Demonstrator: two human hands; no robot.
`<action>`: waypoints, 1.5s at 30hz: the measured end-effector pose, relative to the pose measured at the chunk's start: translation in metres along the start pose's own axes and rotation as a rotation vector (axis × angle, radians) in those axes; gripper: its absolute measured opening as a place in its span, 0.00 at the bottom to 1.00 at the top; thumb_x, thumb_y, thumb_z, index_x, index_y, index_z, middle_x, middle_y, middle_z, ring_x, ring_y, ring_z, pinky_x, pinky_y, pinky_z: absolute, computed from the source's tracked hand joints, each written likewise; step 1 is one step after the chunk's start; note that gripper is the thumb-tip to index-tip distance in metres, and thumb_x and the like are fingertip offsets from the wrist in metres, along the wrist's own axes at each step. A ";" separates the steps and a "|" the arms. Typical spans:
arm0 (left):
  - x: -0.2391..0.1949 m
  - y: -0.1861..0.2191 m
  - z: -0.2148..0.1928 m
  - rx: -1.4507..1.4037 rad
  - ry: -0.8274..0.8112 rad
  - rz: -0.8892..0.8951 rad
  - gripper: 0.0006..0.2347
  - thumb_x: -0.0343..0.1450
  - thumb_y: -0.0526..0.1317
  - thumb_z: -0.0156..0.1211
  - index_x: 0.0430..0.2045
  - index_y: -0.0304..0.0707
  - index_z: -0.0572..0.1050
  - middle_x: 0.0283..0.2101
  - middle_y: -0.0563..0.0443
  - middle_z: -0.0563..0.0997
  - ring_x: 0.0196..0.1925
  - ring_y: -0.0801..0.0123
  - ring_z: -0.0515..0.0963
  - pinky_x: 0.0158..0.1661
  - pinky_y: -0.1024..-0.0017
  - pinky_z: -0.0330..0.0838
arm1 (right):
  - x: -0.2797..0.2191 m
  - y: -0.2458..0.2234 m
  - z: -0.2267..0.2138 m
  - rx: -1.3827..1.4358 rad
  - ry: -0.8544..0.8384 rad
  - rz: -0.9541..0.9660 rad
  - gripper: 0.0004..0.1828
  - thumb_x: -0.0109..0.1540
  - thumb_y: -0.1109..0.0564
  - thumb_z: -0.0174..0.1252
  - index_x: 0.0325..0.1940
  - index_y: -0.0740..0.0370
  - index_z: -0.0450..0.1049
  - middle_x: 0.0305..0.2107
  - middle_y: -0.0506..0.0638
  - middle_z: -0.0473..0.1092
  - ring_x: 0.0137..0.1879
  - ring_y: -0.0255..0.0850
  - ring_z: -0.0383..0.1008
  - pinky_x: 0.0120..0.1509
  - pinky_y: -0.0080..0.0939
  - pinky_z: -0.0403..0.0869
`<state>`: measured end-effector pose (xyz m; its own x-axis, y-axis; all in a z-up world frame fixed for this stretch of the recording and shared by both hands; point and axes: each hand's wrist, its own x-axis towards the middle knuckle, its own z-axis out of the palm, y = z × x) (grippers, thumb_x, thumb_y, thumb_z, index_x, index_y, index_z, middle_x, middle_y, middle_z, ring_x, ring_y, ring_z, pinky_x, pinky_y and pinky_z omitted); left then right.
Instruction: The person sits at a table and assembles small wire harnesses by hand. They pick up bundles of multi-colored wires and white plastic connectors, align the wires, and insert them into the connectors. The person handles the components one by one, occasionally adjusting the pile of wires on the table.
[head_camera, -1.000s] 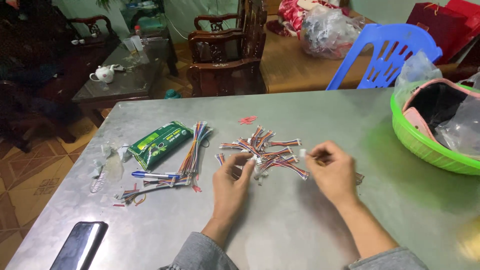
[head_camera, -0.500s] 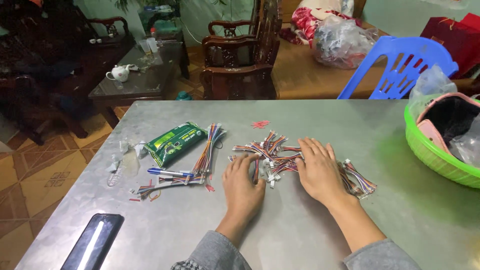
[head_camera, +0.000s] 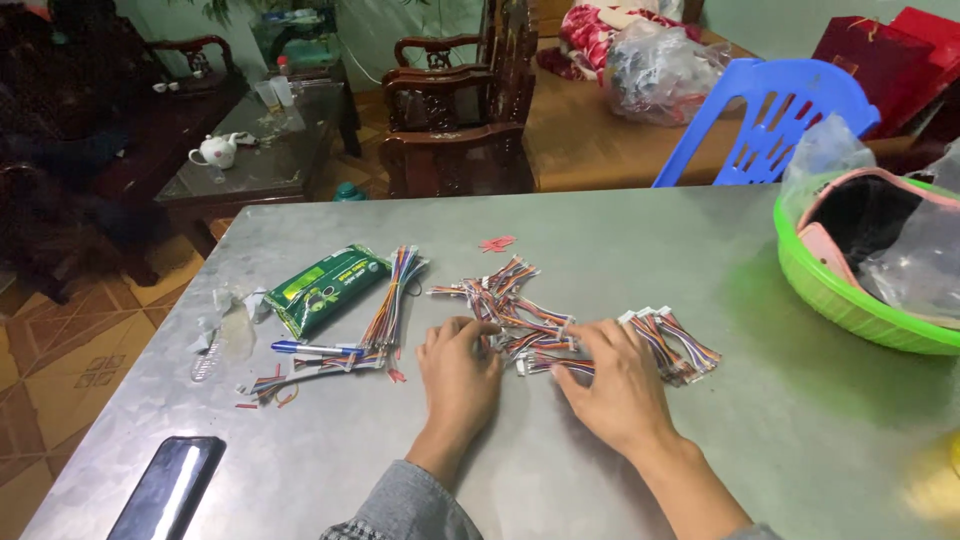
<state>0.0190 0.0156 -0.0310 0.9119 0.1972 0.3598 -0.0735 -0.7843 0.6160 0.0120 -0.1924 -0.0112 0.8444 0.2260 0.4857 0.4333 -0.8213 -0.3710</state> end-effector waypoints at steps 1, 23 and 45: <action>-0.002 0.005 -0.002 -0.029 -0.010 -0.021 0.11 0.64 0.38 0.59 0.34 0.63 0.84 0.44 0.60 0.79 0.51 0.59 0.71 0.50 0.59 0.60 | -0.010 0.004 0.002 -0.003 -0.003 0.037 0.27 0.57 0.47 0.66 0.59 0.52 0.75 0.47 0.46 0.73 0.55 0.50 0.69 0.64 0.49 0.66; -0.005 0.011 -0.010 -0.088 0.010 0.042 0.10 0.66 0.29 0.56 0.29 0.47 0.85 0.39 0.48 0.82 0.47 0.50 0.81 0.49 0.57 0.74 | 0.011 0.004 0.027 0.060 -0.130 -0.053 0.06 0.65 0.58 0.52 0.47 0.56 0.70 0.40 0.52 0.74 0.53 0.51 0.72 0.58 0.52 0.70; -0.006 0.012 -0.015 -0.107 -0.090 0.004 0.08 0.64 0.40 0.62 0.35 0.49 0.81 0.45 0.48 0.77 0.53 0.51 0.76 0.51 0.55 0.72 | 0.010 -0.004 0.002 0.248 -0.067 0.004 0.04 0.67 0.57 0.54 0.46 0.55 0.73 0.36 0.53 0.75 0.50 0.52 0.75 0.56 0.50 0.73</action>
<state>0.0070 0.0138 -0.0152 0.9437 0.1372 0.3011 -0.1152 -0.7168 0.6877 0.0196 -0.1857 -0.0066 0.8618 0.2640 0.4331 0.4868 -0.6704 -0.5600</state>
